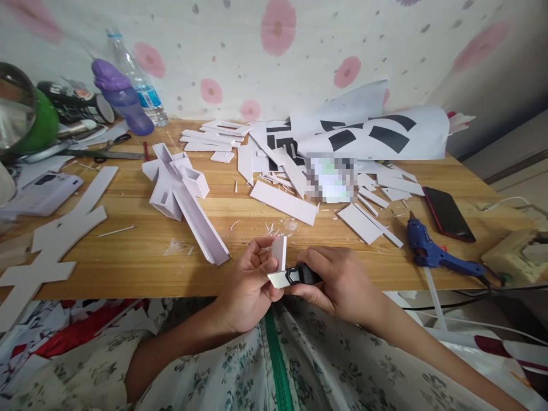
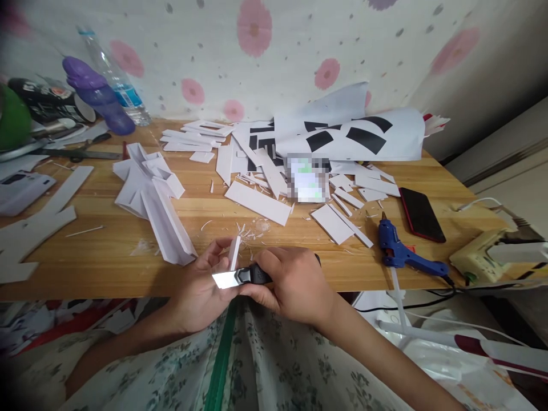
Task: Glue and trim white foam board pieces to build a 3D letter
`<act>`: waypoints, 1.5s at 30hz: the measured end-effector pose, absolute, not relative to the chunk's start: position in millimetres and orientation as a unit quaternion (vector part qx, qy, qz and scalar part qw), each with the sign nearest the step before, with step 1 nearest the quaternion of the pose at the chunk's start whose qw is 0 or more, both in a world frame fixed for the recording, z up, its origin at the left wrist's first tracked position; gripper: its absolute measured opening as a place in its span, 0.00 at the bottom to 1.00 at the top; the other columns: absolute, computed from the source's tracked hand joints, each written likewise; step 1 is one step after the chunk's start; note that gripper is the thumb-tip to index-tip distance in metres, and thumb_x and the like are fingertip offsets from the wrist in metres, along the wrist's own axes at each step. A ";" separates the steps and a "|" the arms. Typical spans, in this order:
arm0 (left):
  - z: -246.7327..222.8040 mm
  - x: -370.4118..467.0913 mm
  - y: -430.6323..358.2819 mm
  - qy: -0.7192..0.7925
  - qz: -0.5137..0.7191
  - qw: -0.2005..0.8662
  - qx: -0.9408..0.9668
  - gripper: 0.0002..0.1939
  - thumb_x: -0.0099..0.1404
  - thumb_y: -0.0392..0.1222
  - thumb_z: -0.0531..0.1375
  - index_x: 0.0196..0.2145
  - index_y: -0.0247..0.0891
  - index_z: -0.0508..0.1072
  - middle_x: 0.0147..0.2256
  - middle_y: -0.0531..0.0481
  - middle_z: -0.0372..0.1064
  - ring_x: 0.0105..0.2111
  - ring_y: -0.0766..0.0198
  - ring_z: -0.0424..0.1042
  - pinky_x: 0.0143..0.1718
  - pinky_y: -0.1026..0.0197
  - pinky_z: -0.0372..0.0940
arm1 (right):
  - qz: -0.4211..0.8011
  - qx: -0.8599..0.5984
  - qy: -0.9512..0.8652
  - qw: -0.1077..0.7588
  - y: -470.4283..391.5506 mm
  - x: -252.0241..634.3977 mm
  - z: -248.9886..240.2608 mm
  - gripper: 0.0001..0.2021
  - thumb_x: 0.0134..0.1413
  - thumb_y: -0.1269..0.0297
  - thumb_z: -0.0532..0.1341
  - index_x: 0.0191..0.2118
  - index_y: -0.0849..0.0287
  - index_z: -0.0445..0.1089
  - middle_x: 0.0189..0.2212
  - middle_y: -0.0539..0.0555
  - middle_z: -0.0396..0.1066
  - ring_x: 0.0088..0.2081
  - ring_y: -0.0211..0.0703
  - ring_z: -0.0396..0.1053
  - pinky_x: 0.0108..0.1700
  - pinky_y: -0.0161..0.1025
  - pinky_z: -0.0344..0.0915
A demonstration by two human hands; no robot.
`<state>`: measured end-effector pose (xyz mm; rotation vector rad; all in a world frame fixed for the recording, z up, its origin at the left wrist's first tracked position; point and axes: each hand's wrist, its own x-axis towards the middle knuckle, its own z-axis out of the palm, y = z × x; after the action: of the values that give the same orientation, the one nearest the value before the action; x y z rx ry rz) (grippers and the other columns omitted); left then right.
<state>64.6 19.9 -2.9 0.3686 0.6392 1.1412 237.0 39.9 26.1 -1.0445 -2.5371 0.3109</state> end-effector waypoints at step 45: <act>-7.4 62.0 11.6 0.245 0.509 0.793 0.228 0.18 0.52 0.43 0.69 0.40 0.41 0.70 0.18 0.59 0.64 0.12 0.75 0.60 0.13 0.72 0.53 | 0.096 -0.468 -0.847 0.231 56.4 252.3 22.3 0.24 0.59 0.42 0.46 0.30 0.59 0.64 0.18 0.50 0.64 0.20 0.38 0.61 0.24 0.34 0.50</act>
<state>62.0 11.6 -7.4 0.4893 0.5268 1.0941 252.3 56.4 22.3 -1.2873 -2.3295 0.2653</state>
